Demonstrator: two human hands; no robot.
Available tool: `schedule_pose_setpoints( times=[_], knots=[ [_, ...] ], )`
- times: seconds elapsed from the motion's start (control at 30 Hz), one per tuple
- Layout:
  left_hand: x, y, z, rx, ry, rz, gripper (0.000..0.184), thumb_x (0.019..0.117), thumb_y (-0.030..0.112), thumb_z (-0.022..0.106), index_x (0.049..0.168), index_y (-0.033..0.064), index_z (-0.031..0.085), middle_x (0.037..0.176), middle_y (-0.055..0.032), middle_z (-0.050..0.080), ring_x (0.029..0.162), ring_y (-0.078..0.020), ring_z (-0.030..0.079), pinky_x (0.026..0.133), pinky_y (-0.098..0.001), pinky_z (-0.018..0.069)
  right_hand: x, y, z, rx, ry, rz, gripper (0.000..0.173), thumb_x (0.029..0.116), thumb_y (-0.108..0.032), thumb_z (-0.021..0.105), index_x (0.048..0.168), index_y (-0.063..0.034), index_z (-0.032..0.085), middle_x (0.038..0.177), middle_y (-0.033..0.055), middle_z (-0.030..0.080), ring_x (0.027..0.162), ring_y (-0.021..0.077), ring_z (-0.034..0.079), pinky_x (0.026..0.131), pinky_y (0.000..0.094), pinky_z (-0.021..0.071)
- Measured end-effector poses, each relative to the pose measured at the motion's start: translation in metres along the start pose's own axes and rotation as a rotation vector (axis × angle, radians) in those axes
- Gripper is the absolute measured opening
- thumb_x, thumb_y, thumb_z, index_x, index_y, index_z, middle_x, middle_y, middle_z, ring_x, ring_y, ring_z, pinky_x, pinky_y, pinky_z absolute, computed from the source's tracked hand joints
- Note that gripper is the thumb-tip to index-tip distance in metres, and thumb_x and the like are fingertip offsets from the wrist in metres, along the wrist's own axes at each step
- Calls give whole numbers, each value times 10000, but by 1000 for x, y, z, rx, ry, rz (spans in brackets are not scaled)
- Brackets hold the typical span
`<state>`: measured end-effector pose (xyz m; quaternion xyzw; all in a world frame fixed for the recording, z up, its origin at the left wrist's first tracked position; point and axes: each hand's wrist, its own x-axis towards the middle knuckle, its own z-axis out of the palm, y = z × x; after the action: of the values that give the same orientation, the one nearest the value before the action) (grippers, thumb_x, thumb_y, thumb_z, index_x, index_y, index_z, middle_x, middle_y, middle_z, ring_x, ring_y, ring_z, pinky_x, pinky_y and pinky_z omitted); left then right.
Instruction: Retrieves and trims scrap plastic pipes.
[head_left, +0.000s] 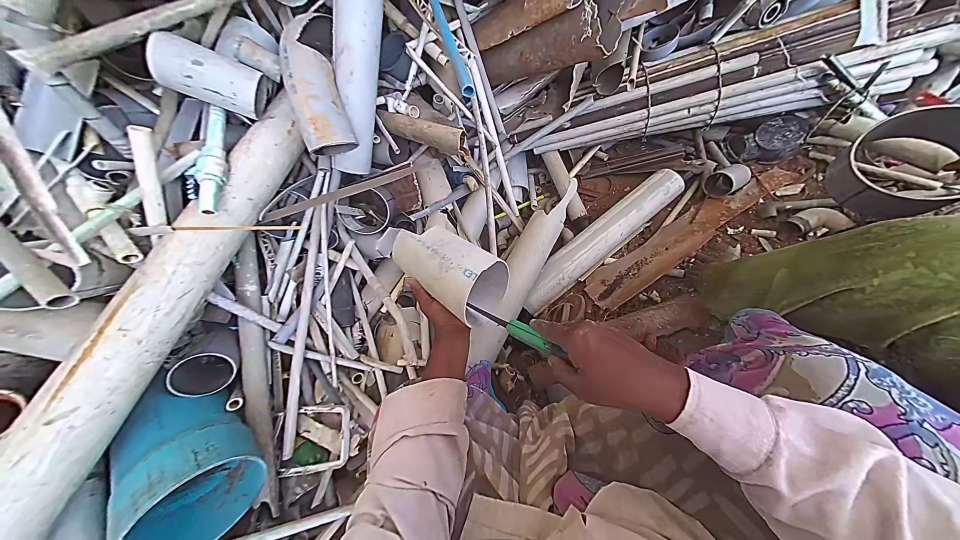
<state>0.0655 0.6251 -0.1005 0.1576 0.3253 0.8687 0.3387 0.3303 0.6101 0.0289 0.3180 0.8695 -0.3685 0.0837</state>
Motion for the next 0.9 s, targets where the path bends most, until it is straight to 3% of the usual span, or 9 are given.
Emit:
schedule_pose_setpoints(
  times=[0.07, 0.17, 0.23, 0.33, 0.47, 0.6, 0.73, 0.83, 0.9],
  knots=[
    [0, 2, 0, 20, 33, -2, 681, 1063, 578, 71, 1404, 134, 458, 1242, -58, 648, 1164, -174, 630, 972, -442, 538, -4, -1, -3, -20, 19, 28, 497, 1069, -184, 484, 1551, -72, 449, 1263, 247, 648, 1139, 413, 641, 947, 573, 496],
    [1, 4, 0, -15, 24, -15, 705, 1053, 598, 63, 1423, 139, 448, 1275, -77, 635, 1197, -195, 613, 992, -469, 524, -3, -3, -3, -211, 113, 169, 551, 1065, -150, 479, 1601, -84, 370, 1404, 256, 574, 1139, 449, 653, 898, 580, 528],
    [1, 3, 3, -22, 30, -9, 683, 1059, 588, 78, 1406, 138, 458, 1245, -72, 647, 1168, -189, 629, 972, -459, 536, -4, -3, 0, -236, 138, 177, 567, 1058, -134, 472, 1612, -88, 356, 1393, 256, 578, 1094, 451, 668, 859, 576, 540],
    [-2, 3, 6, -9, 11, -11, 660, 1065, 570, 72, 1402, 154, 459, 1222, -45, 657, 1137, -159, 643, 951, -427, 551, -11, 0, -3, -130, 56, 106, 507, 1066, -177, 487, 1565, -100, 445, 1316, 249, 634, 1178, 431, 637, 951, 582, 502],
    [0, 1, 1, -38, -46, 27, 648, 1067, 569, 88, 1362, 163, 497, 1199, -16, 680, 1138, -138, 653, 963, -399, 555, -9, 1, -2, -175, 78, 185, 593, 1052, -163, 501, 1623, -121, 346, 1368, 258, 600, 1141, 454, 651, 913, 594, 518],
    [3, 3, 4, -52, 11, 31, 642, 1072, 549, 74, 1377, 158, 481, 1204, -37, 671, 1133, -157, 649, 955, -424, 551, -10, 17, 0, -85, 140, 87, 520, 1034, -173, 520, 1547, -101, 483, 1227, 236, 681, 1105, 417, 667, 918, 585, 517],
    [7, 6, 3, -92, 41, 36, 649, 1064, 579, 90, 1364, 180, 504, 1213, -29, 674, 1147, -160, 648, 959, -434, 551, -12, 14, 12, -208, 420, 62, 509, 977, -110, 561, 1484, -68, 566, 1119, 242, 714, 909, 444, 719, 729, 588, 562],
    [12, 6, -1, -87, 57, 30, 667, 1047, 619, 117, 1357, 194, 527, 1226, -30, 670, 1151, -173, 643, 952, -453, 549, -13, 21, 10, -93, 319, -62, 500, 966, -134, 585, 1460, -66, 590, 1049, 229, 731, 900, 425, 709, 779, 594, 555],
    [13, 8, -1, -78, 77, 27, 661, 1045, 628, 141, 1357, 196, 531, 1229, -31, 668, 1153, -177, 641, 953, -458, 546, -13, 25, 13, -65, 379, -135, 506, 927, -149, 584, 1428, -107, 633, 963, 187, 741, 805, 377, 704, 708, 568, 556]
  ],
)
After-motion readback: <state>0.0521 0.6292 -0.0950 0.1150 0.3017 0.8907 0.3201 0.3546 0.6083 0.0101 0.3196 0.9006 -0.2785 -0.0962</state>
